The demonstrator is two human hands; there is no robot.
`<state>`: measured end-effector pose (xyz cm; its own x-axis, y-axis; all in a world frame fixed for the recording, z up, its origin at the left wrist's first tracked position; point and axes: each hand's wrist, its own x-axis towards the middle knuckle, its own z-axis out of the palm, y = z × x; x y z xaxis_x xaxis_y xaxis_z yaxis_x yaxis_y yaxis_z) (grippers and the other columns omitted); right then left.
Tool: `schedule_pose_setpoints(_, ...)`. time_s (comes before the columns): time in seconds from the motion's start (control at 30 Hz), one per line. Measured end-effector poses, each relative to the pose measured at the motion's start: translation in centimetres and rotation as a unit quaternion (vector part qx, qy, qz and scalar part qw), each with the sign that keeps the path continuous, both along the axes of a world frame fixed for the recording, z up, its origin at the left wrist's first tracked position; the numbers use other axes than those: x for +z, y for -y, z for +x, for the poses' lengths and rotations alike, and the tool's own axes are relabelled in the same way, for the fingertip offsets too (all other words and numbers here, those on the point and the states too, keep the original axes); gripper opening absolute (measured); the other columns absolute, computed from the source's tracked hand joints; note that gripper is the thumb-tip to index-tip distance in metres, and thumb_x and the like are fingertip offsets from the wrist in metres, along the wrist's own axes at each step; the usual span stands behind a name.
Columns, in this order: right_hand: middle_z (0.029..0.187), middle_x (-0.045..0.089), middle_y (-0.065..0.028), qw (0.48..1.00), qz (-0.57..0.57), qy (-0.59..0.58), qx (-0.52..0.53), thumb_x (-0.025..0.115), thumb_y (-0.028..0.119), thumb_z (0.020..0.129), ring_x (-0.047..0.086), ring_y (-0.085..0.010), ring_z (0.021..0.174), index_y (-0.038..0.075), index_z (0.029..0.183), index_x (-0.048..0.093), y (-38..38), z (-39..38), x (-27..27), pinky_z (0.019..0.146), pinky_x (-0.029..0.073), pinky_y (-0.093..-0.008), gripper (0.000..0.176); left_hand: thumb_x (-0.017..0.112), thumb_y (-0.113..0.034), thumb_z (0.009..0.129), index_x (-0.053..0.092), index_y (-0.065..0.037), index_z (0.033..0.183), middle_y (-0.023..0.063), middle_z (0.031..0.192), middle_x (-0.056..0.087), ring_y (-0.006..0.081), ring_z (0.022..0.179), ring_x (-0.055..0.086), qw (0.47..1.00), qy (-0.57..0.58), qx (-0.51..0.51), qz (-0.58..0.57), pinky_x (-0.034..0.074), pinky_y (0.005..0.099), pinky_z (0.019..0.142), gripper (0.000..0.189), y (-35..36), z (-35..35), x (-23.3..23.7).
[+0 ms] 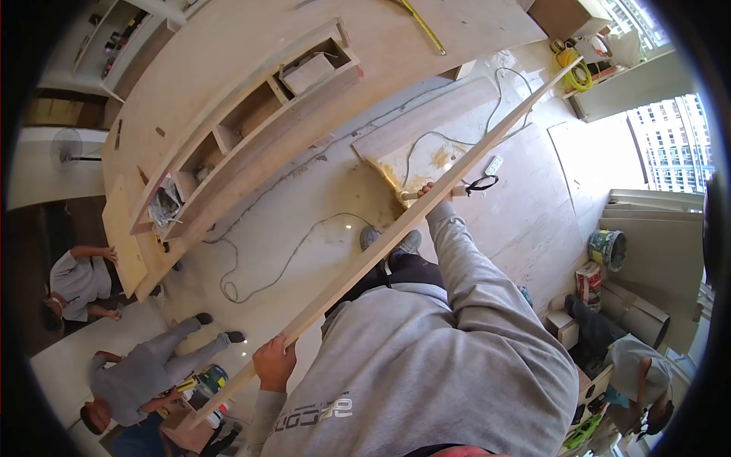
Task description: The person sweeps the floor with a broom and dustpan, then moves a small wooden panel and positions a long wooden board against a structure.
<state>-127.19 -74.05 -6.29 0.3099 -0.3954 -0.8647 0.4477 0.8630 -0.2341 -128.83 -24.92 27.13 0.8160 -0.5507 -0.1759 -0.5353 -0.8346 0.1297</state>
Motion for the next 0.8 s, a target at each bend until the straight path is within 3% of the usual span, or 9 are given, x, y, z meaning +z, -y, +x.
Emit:
schedule_pose_setpoints(0.1,0.061,0.047,-0.0085,0.997,0.011,0.072,0.008,0.043,0.040,0.085,0.047,-0.0246,0.047,0.009,0.076,0.044,0.2,0.6,-0.1,0.042,0.039,-0.0387,0.033,0.071,-0.023,0.074,0.059,-0.008,0.083,0.0095,0.071,0.064,0.0291,0.063,0.063,1.000,0.004,0.007,0.025,0.049,0.0388,0.056,0.021,1.8,0.0,2.3)
schedule_pose_setpoints(0.23,0.059,0.046,-0.0074,0.998,0.031,0.028,0.041,0.041,0.043,0.087,0.047,-0.0230,0.047,0.009,0.077,0.045,0.6,3.5,-0.3,0.043,0.040,-0.0375,0.036,0.069,-0.023,0.075,0.057,-0.008,0.079,0.0090,0.067,0.061,0.0291,0.059,0.060,0.999,0.023,0.013,0.038,0.047,0.0394,0.054,0.019,4.0,1.2,5.1)
schedule_pose_setpoints(0.5,0.060,0.046,-0.0085,0.990,0.089,0.073,0.076,0.037,0.047,0.090,0.049,-0.0259,0.052,0.008,0.079,0.045,-1.3,5.3,-2.9,0.048,0.043,-0.0406,0.041,0.069,-0.021,0.074,0.056,-0.009,0.077,0.0080,0.066,0.059,0.0285,0.060,0.059,0.993,0.061,0.010,0.097,0.047,0.0394,0.054,0.018,6.7,1.7,8.1)
schedule_pose_setpoints(0.67,0.066,0.048,-0.0099,0.988,0.128,0.043,0.076,0.040,0.048,0.088,0.048,-0.0282,0.055,0.007,0.077,0.045,3.0,3.9,-4.4,0.051,0.044,-0.0435,0.043,0.067,-0.020,0.073,0.056,-0.009,0.079,0.0079,0.072,0.061,0.0270,0.065,0.061,0.989,0.054,0.021,0.139,0.048,0.0379,0.057,0.017,13.9,-0.2,8.9)
schedule_pose_setpoints(0.73,0.069,0.050,-0.0094,0.976,0.154,0.134,0.079,0.044,0.047,0.087,0.050,-0.0274,0.062,0.008,0.079,0.047,5.4,2.2,-7.6,0.060,0.045,-0.0434,0.041,0.066,-0.019,0.073,0.056,-0.009,0.080,0.0076,0.075,0.062,0.0263,0.068,0.061,0.986,0.050,0.022,0.155,0.048,0.0371,0.059,0.016,17.5,-1.3,9.2)
schedule_pose_setpoints(0.77,0.069,0.050,-0.0094,0.974,0.165,0.126,0.090,0.044,0.047,0.087,0.050,-0.0274,0.062,0.008,0.079,0.047,6.5,0.9,-9.8,0.060,0.045,-0.0434,0.041,0.065,-0.018,0.072,0.056,-0.009,0.080,0.0073,0.078,0.063,0.0255,0.070,0.061,0.985,0.049,0.019,0.167,0.048,0.0362,0.060,0.015,19.2,-2.2,9.5)
schedule_pose_setpoints(0.8,0.070,0.051,-0.0092,0.958,0.068,0.247,0.131,0.046,0.046,0.087,0.051,-0.0267,0.065,0.008,0.080,0.048,7.5,-0.2,-12.6,0.064,0.045,-0.0429,0.039,0.065,-0.018,0.072,0.056,-0.009,0.080,0.0073,0.078,0.063,0.0255,0.070,0.061,0.982,0.041,0.037,0.181,0.048,0.0362,0.060,0.015,21.1,-3.1,10.1)
